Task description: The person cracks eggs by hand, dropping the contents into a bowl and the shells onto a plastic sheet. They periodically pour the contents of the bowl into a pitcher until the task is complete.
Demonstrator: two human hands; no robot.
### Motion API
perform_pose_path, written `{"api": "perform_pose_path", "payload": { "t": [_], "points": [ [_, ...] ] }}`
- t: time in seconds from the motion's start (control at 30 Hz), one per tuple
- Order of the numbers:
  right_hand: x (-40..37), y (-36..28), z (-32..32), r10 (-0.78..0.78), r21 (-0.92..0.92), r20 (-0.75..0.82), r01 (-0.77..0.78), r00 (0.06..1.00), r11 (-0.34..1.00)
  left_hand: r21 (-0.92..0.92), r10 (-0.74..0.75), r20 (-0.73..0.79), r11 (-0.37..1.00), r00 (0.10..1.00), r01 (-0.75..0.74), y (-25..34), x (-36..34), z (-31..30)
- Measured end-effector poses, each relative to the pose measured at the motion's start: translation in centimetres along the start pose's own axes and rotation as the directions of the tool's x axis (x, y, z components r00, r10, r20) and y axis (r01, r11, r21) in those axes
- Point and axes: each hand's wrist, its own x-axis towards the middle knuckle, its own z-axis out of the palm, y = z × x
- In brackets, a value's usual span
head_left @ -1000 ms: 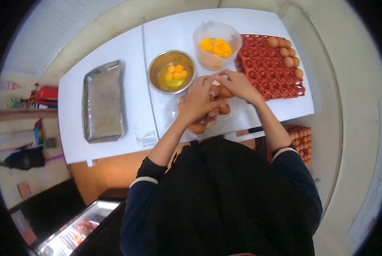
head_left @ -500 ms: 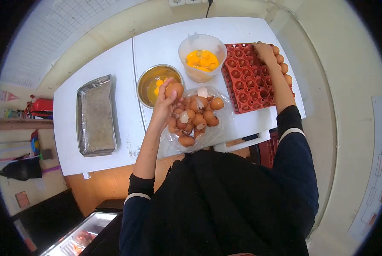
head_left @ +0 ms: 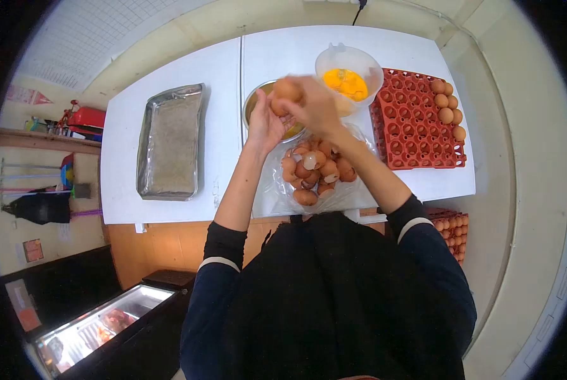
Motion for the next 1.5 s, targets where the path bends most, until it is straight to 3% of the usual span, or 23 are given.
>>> {"api": "perform_pose_path", "payload": {
  "t": [0.1, 0.13, 0.17, 0.2, 0.23, 0.3, 0.37, 0.43, 0.47, 0.53, 0.57, 0.63, 0.67, 0.77, 0.83, 0.93, 1.07, 1.17, 1.27, 1.33, 1.37, 1.43, 1.5],
  "points": [
    [-0.8, 1.0, 2.0, -0.039, -0.169, 0.146, 0.064, 0.988, 0.983, -0.018, -0.019, 0.058, 1.0, 0.998, 0.02, -0.2, 0.7, -2.2],
    [-0.2, 1.1, 1.6, 0.225, -0.032, 0.208, -0.223, 0.952, 0.974, 0.005, -0.033, 0.049, 0.999, 0.998, 0.033, -0.2, 0.7, -3.0],
    [0.2, 1.1, 1.3, 0.46, 0.081, 0.301, -0.503, 0.835, 0.861, 0.001, -0.032, 0.042, 0.999, 0.999, 0.032, -0.4, 0.7, -3.7],
    [0.4, 1.4, 1.2, 0.55, 0.226, 0.346, -0.636, 0.76, 0.738, 0.006, -0.023, -0.015, 1.0, 1.0, 0.023, -0.2, 0.4, -3.6],
    [0.6, 1.7, 1.2, 0.548, 0.225, 0.352, -0.637, 0.759, 0.738, 0.011, -0.011, -0.07, 1.0, 0.997, 0.012, 0.0, 0.2, -3.4],
    [0.7, 2.0, 1.2, 0.679, 0.353, 0.459, -0.819, 0.573, 0.453, 0.037, 0.013, -0.05, 0.999, 0.999, -0.011, 0.3, 0.3, -3.5],
    [0.2, 2.3, 1.4, 0.676, 0.326, 0.495, -0.838, 0.546, 0.438, 0.069, 0.032, -0.026, 0.997, 0.999, -0.03, 0.4, 0.4, -3.6],
    [0.0, 2.5, 1.8, 0.741, 0.286, 0.597, -0.945, 0.307, 0.16, 0.181, 0.132, -0.062, 0.976, 0.989, -0.119, 0.6, 0.9, -3.6],
    [0.1, 2.7, 1.8, 0.742, 0.287, 0.597, -0.945, 0.307, 0.161, 0.181, 0.132, -0.061, 0.976, 0.989, -0.119, 0.7, 1.2, -3.8],
    [0.5, 2.6, 1.9, 0.709, 0.064, 0.608, -0.912, 0.358, 0.406, 0.304, 0.154, -0.028, 0.943, 0.988, -0.138, 0.7, 1.6, -4.3],
    [0.1, 3.4, 2.2, 0.711, 0.065, 0.605, -0.913, 0.358, 0.403, 0.305, 0.15, -0.027, 0.943, 0.988, -0.135, 0.6, 1.7, -4.6],
    [-0.6, 5.3, 3.1, 0.465, -0.057, 0.518, -0.514, 0.718, 0.856, 0.399, 0.225, 0.058, 0.888, 0.973, -0.229, 0.7, 1.4, -4.2],
    [-0.5, 5.9, 3.0, 0.467, -0.058, 0.516, -0.514, 0.718, 0.856, 0.399, 0.223, 0.059, 0.888, 0.973, -0.228, 0.8, 1.3, -4.1],
    [0.2, 5.8, 2.8, 0.484, -0.123, 0.649, -0.547, 0.587, 0.828, 0.525, 0.265, 0.037, 0.815, 0.964, -0.244, 0.6, 1.4, -4.6],
    [0.3, 5.6, 3.1, 0.536, -0.291, 0.641, -0.471, 0.549, 0.832, 0.817, 0.441, 0.036, 0.504, 0.897, -0.281, 0.2, 2.1, -5.5],
    [0.2, 5.2, 3.4, 0.566, -0.314, 0.601, -0.485, 0.564, 0.816, 0.867, 0.535, -0.049, 0.443, 0.844, -0.231, -0.3, 2.1, -4.8],
    [-0.1, 5.1, 3.6, 0.546, -0.308, 0.578, -0.457, 0.607, 0.834, 0.898, 0.521, -0.066, 0.403, 0.851, -0.178, -0.2, 2.6, -5.5],
    [0.4, 4.1, 3.0, 0.606, -0.355, 0.592, -0.503, 0.531, 0.788, 0.877, 0.529, -0.042, 0.426, 0.848, -0.222, 0.1, 3.0, -6.4],
    [0.0, 3.3, 2.6, 0.575, -0.42, 0.565, -0.393, 0.592, 0.818, 0.901, 0.506, 0.021, 0.364, 0.862, -0.236, 1.0, 2.4, -5.9],
    [-0.7, 2.8, 2.3, 0.211, -0.492, 0.524, 0.091, 0.825, 0.866, 0.972, 0.516, 0.165, 0.061, 0.841, -0.228, 1.5, 1.9, -5.5],
    [-1.0, 2.7, 2.1, 0.218, -0.494, 0.525, 0.086, 0.823, 0.865, 0.972, 0.511, 0.161, 0.065, 0.844, -0.225, 1.5, 1.6, -5.3],
    [-1.9, 2.5, 1.4, -0.091, -0.568, 0.454, 0.366, 0.887, 0.737, 0.936, 0.556, 0.352, -0.217, 0.753, -0.277, 1.5, 0.4, -4.2],
    [-2.8, 2.0, 0.1, -0.011, -0.551, 0.45, 0.287, 0.893, 0.783, 0.932, 0.532, 0.352, -0.272, 0.77, -0.239, 1.0, -1.1, -2.2]
  ]
}}
